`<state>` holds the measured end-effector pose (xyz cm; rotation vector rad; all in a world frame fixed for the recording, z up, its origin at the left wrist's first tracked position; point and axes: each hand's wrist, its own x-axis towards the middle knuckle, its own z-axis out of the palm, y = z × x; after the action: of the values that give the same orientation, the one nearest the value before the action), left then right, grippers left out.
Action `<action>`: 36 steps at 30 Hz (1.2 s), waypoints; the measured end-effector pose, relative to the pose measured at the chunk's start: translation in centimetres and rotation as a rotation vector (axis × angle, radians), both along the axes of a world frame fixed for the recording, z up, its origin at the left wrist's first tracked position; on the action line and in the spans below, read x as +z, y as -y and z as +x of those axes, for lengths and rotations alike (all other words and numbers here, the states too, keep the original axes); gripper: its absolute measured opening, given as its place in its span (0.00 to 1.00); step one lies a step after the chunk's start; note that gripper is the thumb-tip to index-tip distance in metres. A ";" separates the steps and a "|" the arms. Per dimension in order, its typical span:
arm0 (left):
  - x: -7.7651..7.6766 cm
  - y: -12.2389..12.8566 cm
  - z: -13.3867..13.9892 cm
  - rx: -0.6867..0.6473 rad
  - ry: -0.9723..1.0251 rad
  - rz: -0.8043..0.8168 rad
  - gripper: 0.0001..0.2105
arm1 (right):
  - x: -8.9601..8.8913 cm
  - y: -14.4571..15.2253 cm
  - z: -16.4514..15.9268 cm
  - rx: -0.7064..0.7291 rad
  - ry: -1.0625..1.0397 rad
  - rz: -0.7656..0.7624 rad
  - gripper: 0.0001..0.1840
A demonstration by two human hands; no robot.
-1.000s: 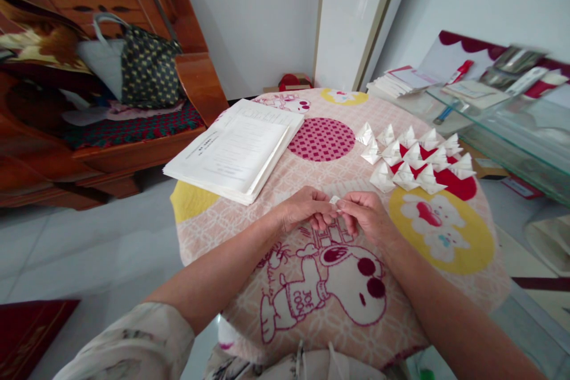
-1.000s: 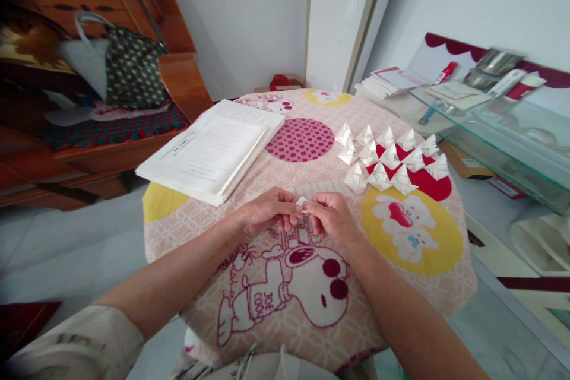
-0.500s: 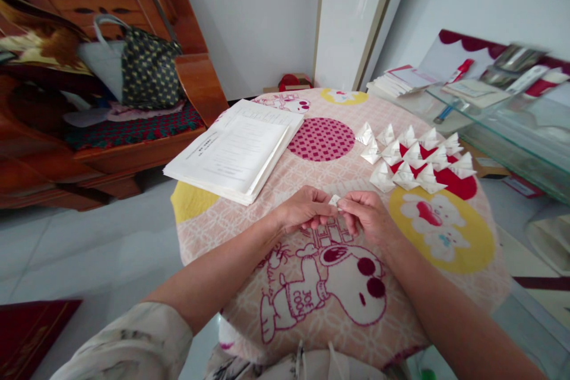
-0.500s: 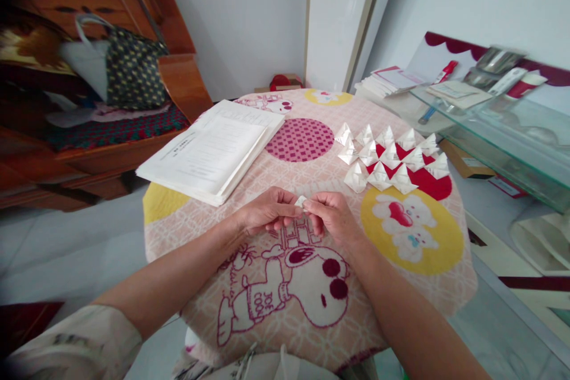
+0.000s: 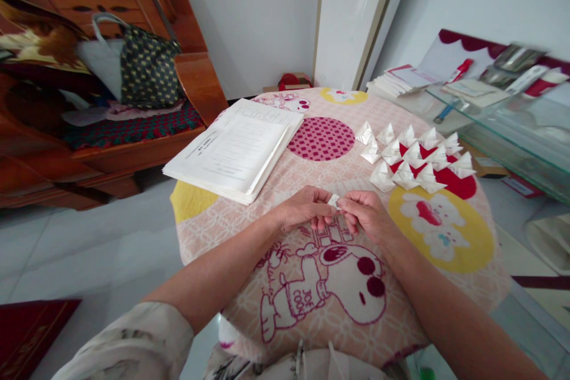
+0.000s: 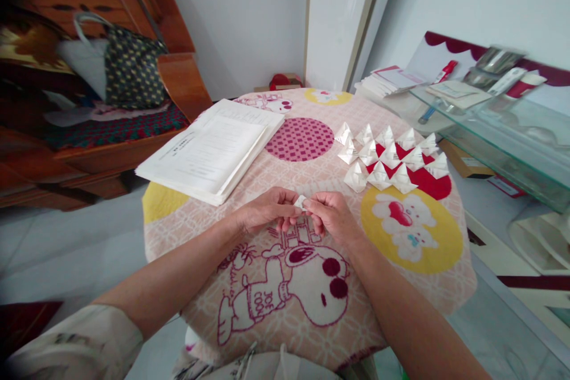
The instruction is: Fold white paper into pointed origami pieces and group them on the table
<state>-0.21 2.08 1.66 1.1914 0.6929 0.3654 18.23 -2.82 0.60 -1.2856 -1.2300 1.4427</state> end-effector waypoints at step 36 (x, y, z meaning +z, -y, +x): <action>-0.1 -0.2 -0.6 -0.032 -0.028 0.078 0.17 | 0.5 -0.1 1.3 0.195 -0.018 0.016 0.16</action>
<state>-0.81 2.25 1.58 1.2818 0.6885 0.3524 19.53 -2.76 1.05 -1.1651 -1.3832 1.5749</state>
